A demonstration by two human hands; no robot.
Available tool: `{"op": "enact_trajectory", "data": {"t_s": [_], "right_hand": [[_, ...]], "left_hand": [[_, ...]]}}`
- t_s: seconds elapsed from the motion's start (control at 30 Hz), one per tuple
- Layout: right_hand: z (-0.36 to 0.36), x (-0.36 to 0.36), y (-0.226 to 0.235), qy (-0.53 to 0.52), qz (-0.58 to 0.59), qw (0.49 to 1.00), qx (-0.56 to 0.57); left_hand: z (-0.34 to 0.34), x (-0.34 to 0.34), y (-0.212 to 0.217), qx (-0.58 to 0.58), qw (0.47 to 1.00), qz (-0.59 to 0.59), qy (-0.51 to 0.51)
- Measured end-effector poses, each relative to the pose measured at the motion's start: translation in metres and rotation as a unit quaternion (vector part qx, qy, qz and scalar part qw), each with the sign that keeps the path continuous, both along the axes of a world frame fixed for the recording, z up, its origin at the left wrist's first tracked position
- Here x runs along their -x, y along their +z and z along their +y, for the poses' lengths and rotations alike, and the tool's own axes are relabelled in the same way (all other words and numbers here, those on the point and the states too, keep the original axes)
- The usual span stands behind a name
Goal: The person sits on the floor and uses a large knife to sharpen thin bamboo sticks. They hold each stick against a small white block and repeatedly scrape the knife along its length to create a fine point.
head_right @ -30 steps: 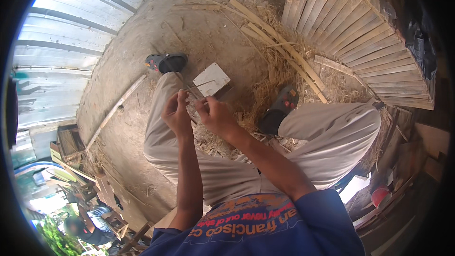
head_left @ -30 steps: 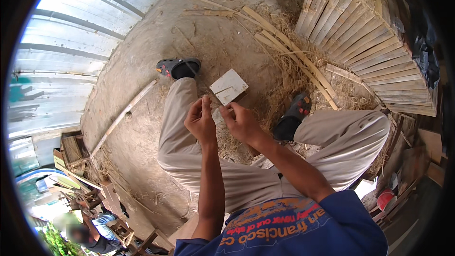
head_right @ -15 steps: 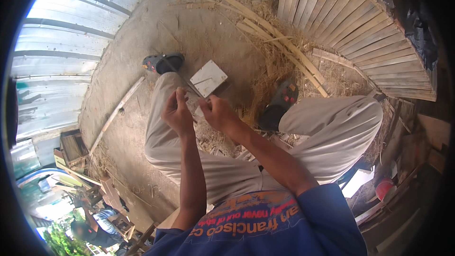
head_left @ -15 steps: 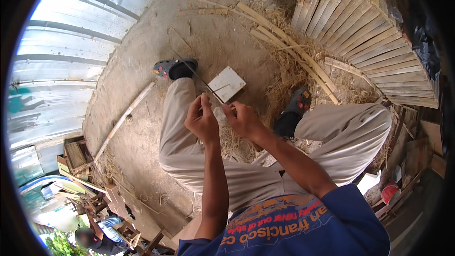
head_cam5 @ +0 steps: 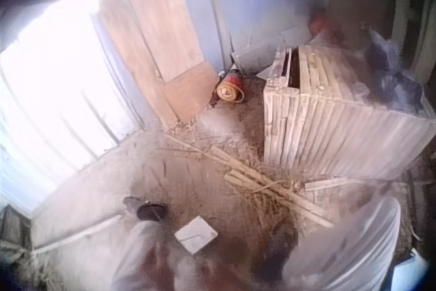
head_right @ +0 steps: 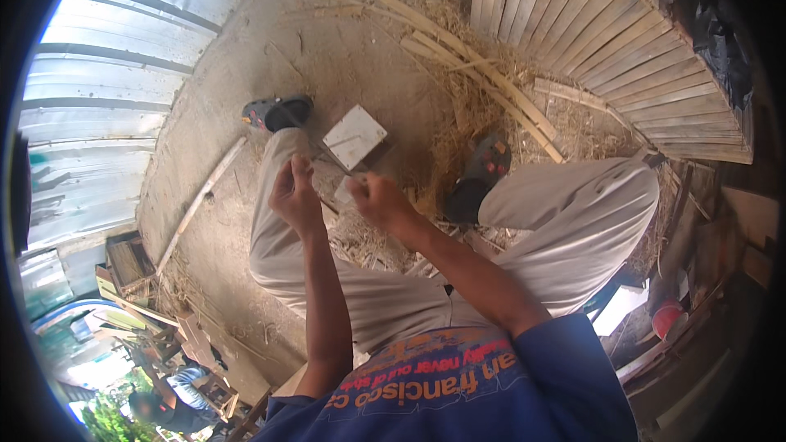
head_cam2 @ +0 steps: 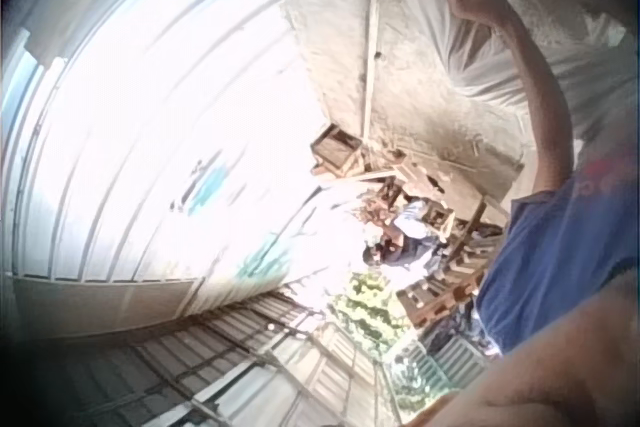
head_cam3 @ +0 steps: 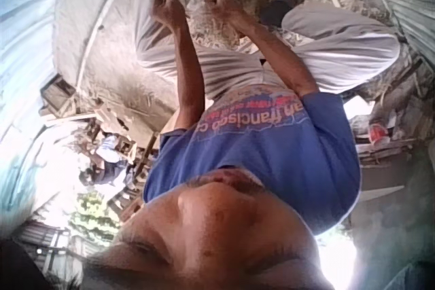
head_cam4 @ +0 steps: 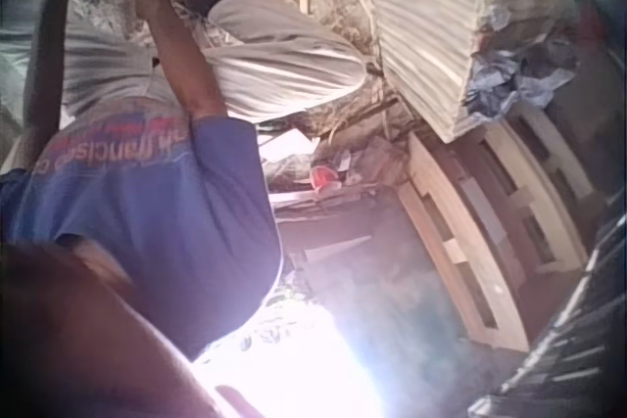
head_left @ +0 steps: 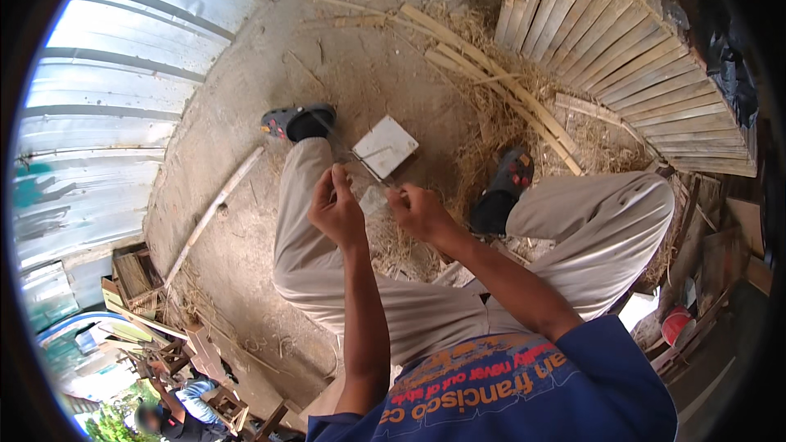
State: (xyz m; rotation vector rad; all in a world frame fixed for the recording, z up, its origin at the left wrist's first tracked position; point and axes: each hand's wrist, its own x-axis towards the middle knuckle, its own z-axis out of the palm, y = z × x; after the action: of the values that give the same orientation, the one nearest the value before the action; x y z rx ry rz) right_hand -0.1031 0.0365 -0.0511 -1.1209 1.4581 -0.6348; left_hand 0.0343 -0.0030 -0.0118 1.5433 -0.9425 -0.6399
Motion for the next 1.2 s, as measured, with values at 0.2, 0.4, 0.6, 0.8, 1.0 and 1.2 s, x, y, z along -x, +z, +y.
{"op": "enact_trajectory", "data": {"t_s": [0.2, 0.4, 0.6, 0.8, 1.0, 1.2], "right_hand": [[0.009, 0.014, -0.075, -0.005, 0.089, 0.996, -0.03], [0.003, 0.022, -0.081, -0.061, 0.078, 0.992, 0.081], [-0.018, 0.029, -0.008, -0.149, -0.192, 0.965, 0.103], [-0.015, 0.041, 0.06, -0.077, -0.345, 0.932, 0.082], [-0.003, 0.032, 0.088, -0.113, -0.35, 0.926, 0.082], [0.004, 0.026, 0.099, -0.142, -0.359, 0.918, 0.091]], "left_hand": [[-0.005, -0.011, -0.009, 0.018, 1.0, -0.009, 0.002], [-0.011, -0.031, 0.011, 0.066, 0.998, 0.002, 0.013], [0.003, -0.064, 0.06, 0.07, 0.993, 0.093, 0.01], [0.006, -0.062, 0.093, 0.113, 0.987, 0.115, 0.008], [0.005, -0.039, 0.12, 0.151, 0.975, 0.164, 0.001], [0.005, -0.015, 0.132, 0.17, 0.959, 0.218, -0.061]]}}
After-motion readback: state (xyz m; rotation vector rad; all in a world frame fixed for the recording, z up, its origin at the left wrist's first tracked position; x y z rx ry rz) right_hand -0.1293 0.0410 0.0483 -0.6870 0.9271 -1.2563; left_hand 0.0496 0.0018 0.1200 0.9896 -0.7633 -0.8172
